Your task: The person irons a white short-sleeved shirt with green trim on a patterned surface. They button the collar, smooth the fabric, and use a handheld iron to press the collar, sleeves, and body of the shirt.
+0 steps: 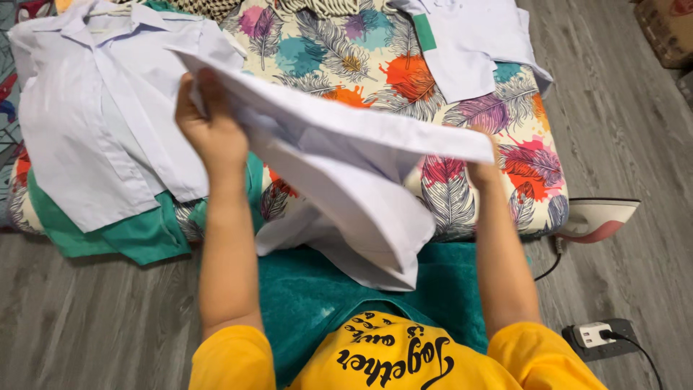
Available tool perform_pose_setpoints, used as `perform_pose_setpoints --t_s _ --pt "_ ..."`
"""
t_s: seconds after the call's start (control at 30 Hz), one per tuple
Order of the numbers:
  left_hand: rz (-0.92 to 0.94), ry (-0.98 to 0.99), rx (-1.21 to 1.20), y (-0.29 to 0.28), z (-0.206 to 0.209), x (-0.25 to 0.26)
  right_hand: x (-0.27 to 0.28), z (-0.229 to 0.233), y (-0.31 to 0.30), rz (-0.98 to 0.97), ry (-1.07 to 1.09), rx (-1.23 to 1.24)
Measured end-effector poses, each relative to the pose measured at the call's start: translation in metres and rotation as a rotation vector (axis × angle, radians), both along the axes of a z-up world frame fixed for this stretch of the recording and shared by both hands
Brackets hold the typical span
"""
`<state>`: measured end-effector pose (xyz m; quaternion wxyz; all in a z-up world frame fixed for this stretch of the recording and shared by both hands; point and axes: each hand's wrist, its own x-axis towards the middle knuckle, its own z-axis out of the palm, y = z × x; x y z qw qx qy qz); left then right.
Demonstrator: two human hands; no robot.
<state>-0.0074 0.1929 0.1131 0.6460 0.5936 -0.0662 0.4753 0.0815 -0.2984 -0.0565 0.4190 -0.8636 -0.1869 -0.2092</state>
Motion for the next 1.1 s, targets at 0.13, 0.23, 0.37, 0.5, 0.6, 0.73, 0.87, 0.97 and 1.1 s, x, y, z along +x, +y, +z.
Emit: perform_pose_setpoints --t_s 0.13,0.23,0.37,0.5,0.6,0.73,0.87,0.97,1.1 --pt "0.054 0.083 -0.022 0.026 -0.007 -0.018 -0.077 0.067 -0.051 -0.003 -0.331 -0.094" --pt "0.0 0.487 -0.317 0.042 -0.009 -0.073 -0.127 0.102 -0.064 -0.008 -0.295 -0.037" --pt "-0.105 0.365 -0.115 0.088 -0.042 -0.1 -0.132 0.114 -0.07 -0.048 -0.086 0.154" --pt "0.119 0.287 0.526 0.106 -0.126 0.041 -0.073 0.067 -0.073 -0.177 0.208 0.344" --pt "0.037 0.794 0.637 0.053 -0.223 0.127 -0.035 -0.009 -0.059 -0.265 0.44 0.349" --pt "0.051 0.669 0.52 0.001 -0.316 0.127 -0.02 -0.094 -0.042 -0.323 0.391 0.093" --pt "0.055 0.611 0.317 -0.03 -0.327 0.136 -0.008 -0.114 -0.053 -0.424 0.28 0.06" --pt "0.012 0.508 0.213 -0.034 -0.319 0.148 0.01 -0.113 -0.059 -0.485 0.235 0.044" --pt "0.102 0.675 0.428 -0.04 -0.324 0.132 0.012 -0.123 -0.053 -0.542 0.341 -0.128"
